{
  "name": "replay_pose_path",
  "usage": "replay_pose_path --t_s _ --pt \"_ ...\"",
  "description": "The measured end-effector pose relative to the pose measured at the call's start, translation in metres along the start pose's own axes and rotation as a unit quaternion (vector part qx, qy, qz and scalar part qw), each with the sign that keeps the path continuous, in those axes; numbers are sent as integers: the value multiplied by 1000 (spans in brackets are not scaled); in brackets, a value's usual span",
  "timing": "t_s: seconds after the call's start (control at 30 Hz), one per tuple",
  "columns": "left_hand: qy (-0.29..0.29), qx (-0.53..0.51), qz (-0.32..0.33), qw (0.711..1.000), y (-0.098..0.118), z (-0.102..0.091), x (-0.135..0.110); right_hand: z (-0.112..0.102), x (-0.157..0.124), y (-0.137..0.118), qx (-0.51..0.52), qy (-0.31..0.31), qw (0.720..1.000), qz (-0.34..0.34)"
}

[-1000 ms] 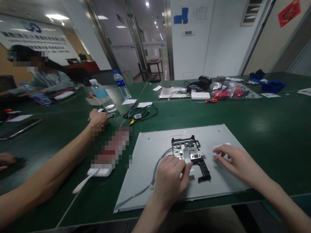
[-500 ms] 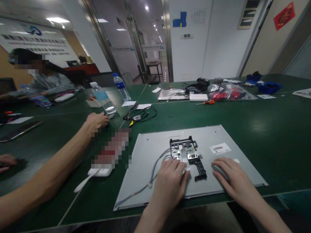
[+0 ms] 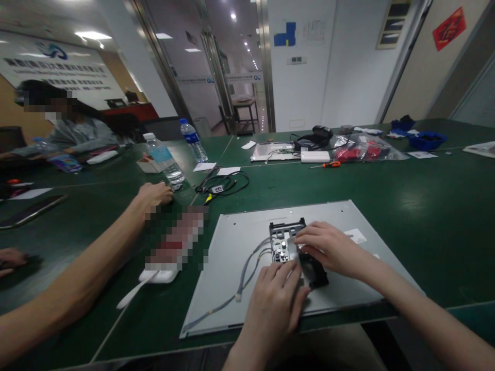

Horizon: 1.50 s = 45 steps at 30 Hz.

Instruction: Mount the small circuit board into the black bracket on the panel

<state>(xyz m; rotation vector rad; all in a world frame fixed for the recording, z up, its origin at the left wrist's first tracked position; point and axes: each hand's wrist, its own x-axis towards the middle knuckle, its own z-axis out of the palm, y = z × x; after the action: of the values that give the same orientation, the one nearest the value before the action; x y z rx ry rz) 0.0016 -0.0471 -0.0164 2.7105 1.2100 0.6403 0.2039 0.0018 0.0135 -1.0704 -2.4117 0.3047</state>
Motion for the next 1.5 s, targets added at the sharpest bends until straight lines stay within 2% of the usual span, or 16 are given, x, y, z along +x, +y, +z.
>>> replay_pose_path --t_s 0.1,0.23,0.43,0.63,0.83,1.03,1.5 --pt "-6 4 12 1000 -1 1 0 0 30 10 14 -42 998 -35" --pt "-7 7 16 1000 -1 0 -1 9 48 21 50 -78 996 -14" --pt "-13 -10 10 1000 0 0 0 23 41 27 102 -82 991 36" --pt "-21 -19 9 1000 0 2 -1 28 39 29 130 -43 988 73" --pt "-25 -20 14 999 0 2 -1 29 41 31 113 -16 991 68" --pt "-24 -17 11 999 1 1 -1 31 41 34 106 -16 992 63" --pt "10 -2 27 1000 1 4 -1 32 39 35 156 -10 981 115"
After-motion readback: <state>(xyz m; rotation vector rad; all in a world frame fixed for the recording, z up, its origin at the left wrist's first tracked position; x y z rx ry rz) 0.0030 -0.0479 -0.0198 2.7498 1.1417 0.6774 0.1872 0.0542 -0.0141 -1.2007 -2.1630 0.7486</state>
